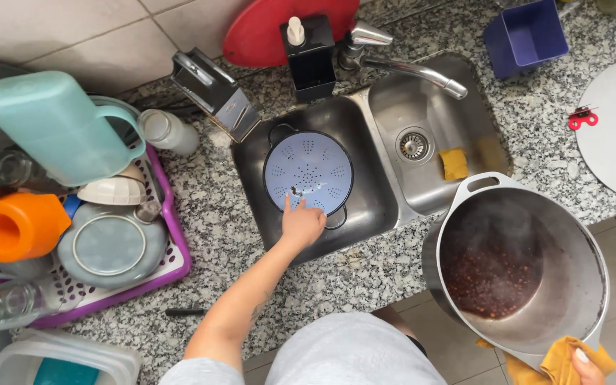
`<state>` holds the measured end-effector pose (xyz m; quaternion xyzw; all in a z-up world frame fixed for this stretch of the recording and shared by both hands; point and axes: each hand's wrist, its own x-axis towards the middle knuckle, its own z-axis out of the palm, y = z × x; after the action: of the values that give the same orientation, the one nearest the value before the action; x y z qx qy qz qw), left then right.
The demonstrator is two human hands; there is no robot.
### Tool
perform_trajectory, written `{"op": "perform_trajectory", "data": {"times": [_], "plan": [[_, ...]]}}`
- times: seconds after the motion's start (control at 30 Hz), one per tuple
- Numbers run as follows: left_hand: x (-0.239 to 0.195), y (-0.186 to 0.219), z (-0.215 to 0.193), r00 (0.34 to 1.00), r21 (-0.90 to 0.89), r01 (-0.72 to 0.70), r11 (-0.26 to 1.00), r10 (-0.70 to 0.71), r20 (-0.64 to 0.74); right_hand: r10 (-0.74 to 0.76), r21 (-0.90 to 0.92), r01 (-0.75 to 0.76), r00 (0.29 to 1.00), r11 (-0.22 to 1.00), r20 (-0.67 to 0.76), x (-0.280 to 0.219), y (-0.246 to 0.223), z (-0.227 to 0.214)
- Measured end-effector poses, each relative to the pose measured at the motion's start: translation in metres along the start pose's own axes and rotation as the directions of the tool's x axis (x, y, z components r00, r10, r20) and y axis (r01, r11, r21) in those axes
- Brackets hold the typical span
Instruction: The person pours beans from a pot into a colander in the sink and rinses them under running water. They then wash the pot with a sponge and rinse it thoroughly. Finally, the person places the pot on the stove and pours hot water into it from an electric kettle.
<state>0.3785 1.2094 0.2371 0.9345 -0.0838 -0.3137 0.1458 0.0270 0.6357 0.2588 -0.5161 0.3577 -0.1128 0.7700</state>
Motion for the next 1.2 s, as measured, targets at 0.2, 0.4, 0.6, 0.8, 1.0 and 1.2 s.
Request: {"op": "perform_trajectory", "data": {"times": [0.2, 0.4, 0.6, 0.8, 1.0, 1.2], "plan": [[-0.075, -0.008, -0.029, 0.997, 0.202, -0.055, 0.978, 0.042, 0.072, 0.094, 0.14, -0.103, 0.993, 0.985, 0.075, -0.074, -0.097, 0.295], [-0.053, -0.038, -0.026, 0.998, 0.494, -0.034, 0.869, 0.058, -0.035, 0.049, -0.12, -0.058, 0.996, 0.991, -0.079, -0.078, -0.094, 0.317], [0.008, -0.061, -0.059, 0.998, 0.929, -0.05, 0.367, 0.047, 0.035, 0.206, -0.072, -0.21, 0.977, 0.975, -0.056, -0.097, -0.099, 0.352], [0.015, -0.053, -0.088, 0.934, 0.936, -0.348, 0.052, -0.066, 0.351, 0.118, 0.032, -0.118, 0.993, 0.992, 0.017, -0.091, -0.091, 0.386], [0.015, -0.092, -0.048, 0.859, 0.845, -0.287, 0.451, 0.511, 0.019, 0.017, -0.139, -0.021, 0.999, 0.99, -0.032, -0.064, -0.085, 0.433], [-0.067, -0.052, -0.041, 0.917, 0.56, -0.191, 0.806, 0.349, -0.191, 0.003, -0.336, 0.064, 0.981, 0.94, 0.196, -0.038, -0.081, 0.49]]}}
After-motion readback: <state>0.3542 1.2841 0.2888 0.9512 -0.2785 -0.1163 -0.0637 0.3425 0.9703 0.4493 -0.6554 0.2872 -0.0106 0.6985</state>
